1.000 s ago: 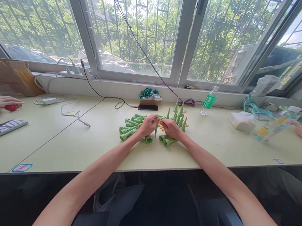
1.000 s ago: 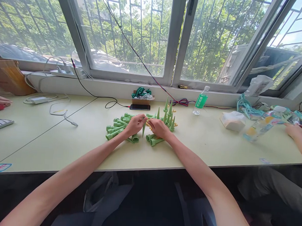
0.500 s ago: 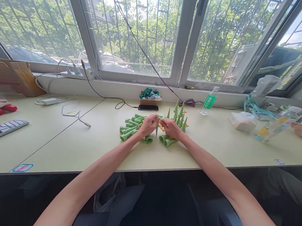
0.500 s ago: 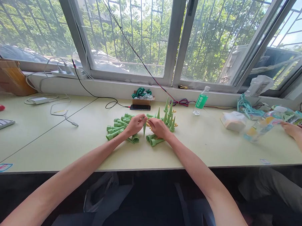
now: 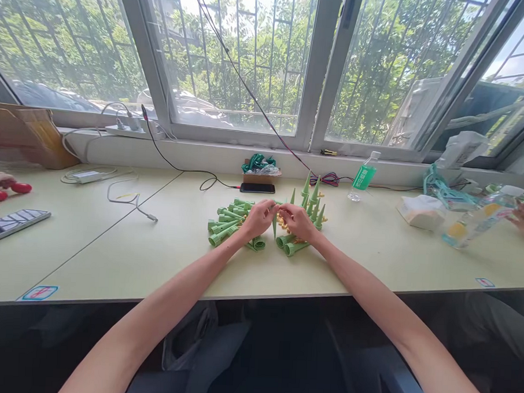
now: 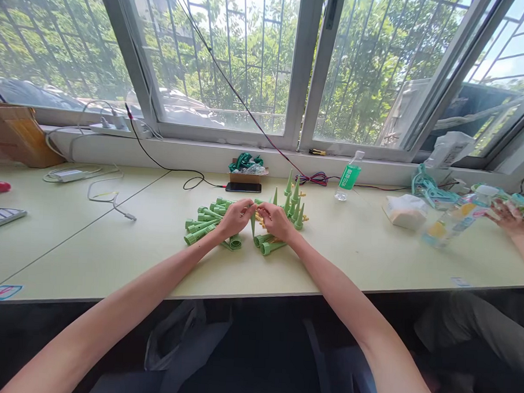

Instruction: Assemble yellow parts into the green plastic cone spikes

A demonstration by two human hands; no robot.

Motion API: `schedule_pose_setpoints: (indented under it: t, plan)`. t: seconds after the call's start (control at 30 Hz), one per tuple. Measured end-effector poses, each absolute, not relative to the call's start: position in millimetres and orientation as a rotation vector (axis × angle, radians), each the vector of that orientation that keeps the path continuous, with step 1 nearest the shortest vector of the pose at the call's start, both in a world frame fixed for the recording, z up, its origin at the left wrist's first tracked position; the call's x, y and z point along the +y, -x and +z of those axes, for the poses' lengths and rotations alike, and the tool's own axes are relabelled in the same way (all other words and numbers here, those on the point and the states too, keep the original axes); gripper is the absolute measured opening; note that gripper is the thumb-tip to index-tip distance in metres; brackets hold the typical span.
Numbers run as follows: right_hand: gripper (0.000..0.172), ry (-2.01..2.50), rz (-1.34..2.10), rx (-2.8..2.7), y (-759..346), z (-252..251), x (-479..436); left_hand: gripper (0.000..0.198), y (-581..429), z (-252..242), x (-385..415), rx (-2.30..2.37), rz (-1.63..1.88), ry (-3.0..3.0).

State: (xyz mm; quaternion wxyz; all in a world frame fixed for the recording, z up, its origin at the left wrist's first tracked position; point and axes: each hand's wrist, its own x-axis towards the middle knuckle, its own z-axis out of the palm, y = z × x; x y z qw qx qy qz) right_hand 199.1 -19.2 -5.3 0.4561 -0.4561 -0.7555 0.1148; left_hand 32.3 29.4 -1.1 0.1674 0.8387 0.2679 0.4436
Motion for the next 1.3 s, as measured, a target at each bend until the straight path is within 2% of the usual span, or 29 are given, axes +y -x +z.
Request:
schedule_pose_setpoints:
  t: [0.9, 1.3]
  plan:
    - [0.032, 1.090, 0.369, -1.783, -201.1, -10.0, -15.8, 0.031, -33.7, -2.4, 30.2, 0.734, 1.279, -2.369]
    - [0.023, 1.054, 0.384, -1.678, -200.9, -6.6, -15.7, 0.034, -31.2, 6.7, 23.5, 0.843, 1.220, -2.153]
